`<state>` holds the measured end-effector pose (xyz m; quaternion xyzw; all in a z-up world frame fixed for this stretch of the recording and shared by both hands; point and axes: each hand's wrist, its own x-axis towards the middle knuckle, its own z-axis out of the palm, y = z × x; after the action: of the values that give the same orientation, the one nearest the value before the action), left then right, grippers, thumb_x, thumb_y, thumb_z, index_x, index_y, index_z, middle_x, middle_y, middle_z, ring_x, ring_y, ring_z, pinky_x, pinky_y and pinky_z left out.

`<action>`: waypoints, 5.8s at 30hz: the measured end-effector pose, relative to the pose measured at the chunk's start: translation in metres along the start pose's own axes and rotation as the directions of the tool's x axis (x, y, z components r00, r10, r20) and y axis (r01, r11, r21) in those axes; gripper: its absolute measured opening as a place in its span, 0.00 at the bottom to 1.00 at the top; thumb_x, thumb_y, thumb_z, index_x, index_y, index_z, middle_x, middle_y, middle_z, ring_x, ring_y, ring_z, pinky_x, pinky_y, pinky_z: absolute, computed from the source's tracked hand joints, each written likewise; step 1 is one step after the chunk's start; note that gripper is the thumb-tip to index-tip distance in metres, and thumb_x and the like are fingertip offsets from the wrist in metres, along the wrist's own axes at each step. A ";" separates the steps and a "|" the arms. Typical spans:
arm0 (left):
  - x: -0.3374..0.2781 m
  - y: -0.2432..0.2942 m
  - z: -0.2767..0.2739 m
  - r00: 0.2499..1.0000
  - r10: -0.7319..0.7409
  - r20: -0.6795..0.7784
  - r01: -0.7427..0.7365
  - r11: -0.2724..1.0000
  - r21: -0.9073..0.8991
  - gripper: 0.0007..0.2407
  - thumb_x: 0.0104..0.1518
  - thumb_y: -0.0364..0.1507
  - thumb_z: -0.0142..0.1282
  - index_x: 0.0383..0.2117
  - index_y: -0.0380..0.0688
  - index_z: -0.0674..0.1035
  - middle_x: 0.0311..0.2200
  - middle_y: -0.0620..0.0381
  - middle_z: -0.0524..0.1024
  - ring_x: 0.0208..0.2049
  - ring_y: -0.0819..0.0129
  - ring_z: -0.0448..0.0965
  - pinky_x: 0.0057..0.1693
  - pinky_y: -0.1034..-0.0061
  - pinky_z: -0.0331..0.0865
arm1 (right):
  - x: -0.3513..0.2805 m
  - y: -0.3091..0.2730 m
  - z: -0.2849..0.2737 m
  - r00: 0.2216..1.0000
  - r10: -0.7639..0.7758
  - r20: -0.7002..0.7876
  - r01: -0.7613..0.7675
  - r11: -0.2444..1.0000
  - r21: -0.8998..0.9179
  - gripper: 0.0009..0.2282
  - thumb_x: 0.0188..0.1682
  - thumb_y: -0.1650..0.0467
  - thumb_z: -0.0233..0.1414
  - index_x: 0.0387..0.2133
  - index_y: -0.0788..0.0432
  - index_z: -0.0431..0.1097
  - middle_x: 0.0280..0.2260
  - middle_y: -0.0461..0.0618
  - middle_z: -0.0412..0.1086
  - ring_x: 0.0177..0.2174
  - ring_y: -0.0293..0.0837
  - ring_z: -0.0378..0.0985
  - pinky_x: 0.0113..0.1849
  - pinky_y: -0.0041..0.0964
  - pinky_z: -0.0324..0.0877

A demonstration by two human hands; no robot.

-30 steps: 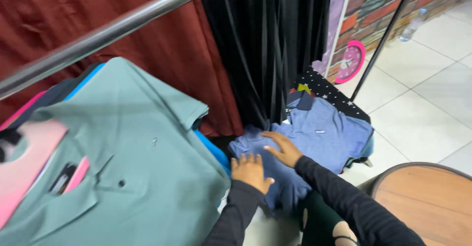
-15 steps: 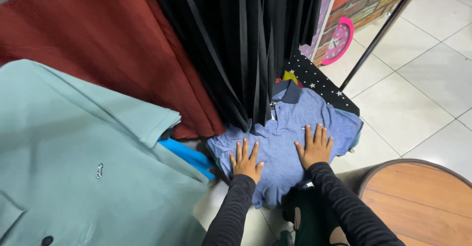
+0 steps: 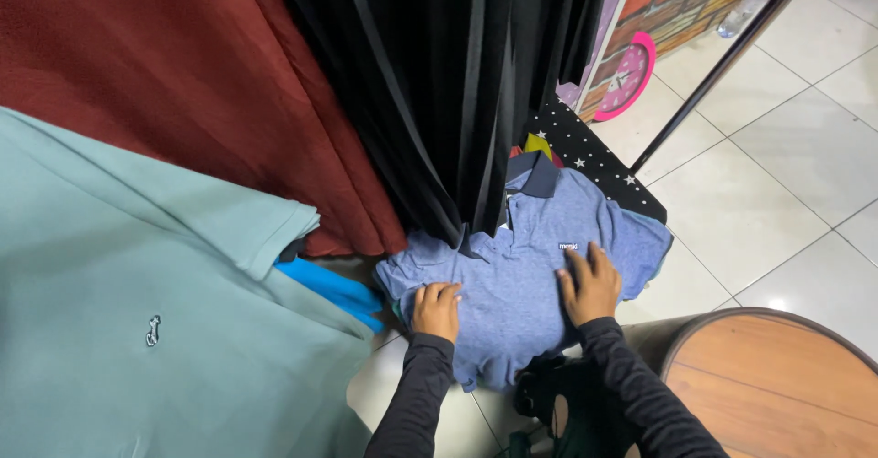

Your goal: The person folds a blue polo shirt and a striped polo shirt on the floor, smoothing them out and buttoning the collars. They then place each shirt on a hanger and hang them on a clothing rack.

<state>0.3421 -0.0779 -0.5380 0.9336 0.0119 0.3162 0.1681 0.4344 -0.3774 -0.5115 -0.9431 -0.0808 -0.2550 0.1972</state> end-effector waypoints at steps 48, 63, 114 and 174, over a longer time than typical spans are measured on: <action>0.014 0.056 -0.100 0.927 -0.262 0.267 0.297 0.950 -0.100 0.17 0.37 0.45 0.69 0.28 0.54 0.79 0.24 0.60 0.74 0.29 0.55 0.82 0.36 0.63 0.78 | 0.088 0.030 0.010 0.901 0.139 0.412 -0.182 0.981 0.067 0.19 0.52 0.47 0.51 0.55 0.31 0.70 0.46 0.53 0.72 0.48 0.59 0.77 0.48 0.50 0.74; 0.110 -0.059 -0.090 0.825 -0.548 0.139 0.506 0.826 0.251 0.07 0.53 0.33 0.57 0.33 0.65 0.73 0.35 0.66 0.70 0.38 0.58 0.80 0.42 0.60 0.79 | 0.079 0.021 -0.017 0.995 0.079 0.068 -0.094 0.964 0.249 0.13 0.58 0.58 0.52 0.45 0.53 0.67 0.39 0.57 0.74 0.39 0.63 0.78 0.40 0.58 0.72; 0.042 0.102 -0.008 0.909 0.312 0.276 -0.287 0.949 -0.126 0.23 0.53 0.42 0.59 0.53 0.47 0.77 0.65 0.48 0.66 0.69 0.50 0.59 0.68 0.56 0.54 | 0.060 -0.039 -0.021 0.833 -0.553 0.033 0.554 0.832 -0.042 0.04 0.48 0.60 0.55 0.29 0.43 0.70 0.37 0.43 0.68 0.45 0.48 0.72 0.55 0.55 0.60; 0.025 0.092 -0.020 0.978 0.064 0.198 -0.074 0.996 0.043 0.37 0.54 0.56 0.48 0.69 0.50 0.63 0.70 0.43 0.56 0.72 0.44 0.49 0.70 0.35 0.32 | -0.009 -0.041 -0.004 0.987 -0.044 0.153 0.057 0.995 -0.083 0.28 0.54 0.51 0.41 0.68 0.40 0.57 0.69 0.51 0.54 0.68 0.53 0.50 0.64 0.64 0.37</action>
<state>0.3419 -0.1557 -0.4789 0.9640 -0.0294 0.2279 0.1340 0.4140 -0.3423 -0.4992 -0.9651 -0.1081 -0.1910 0.1430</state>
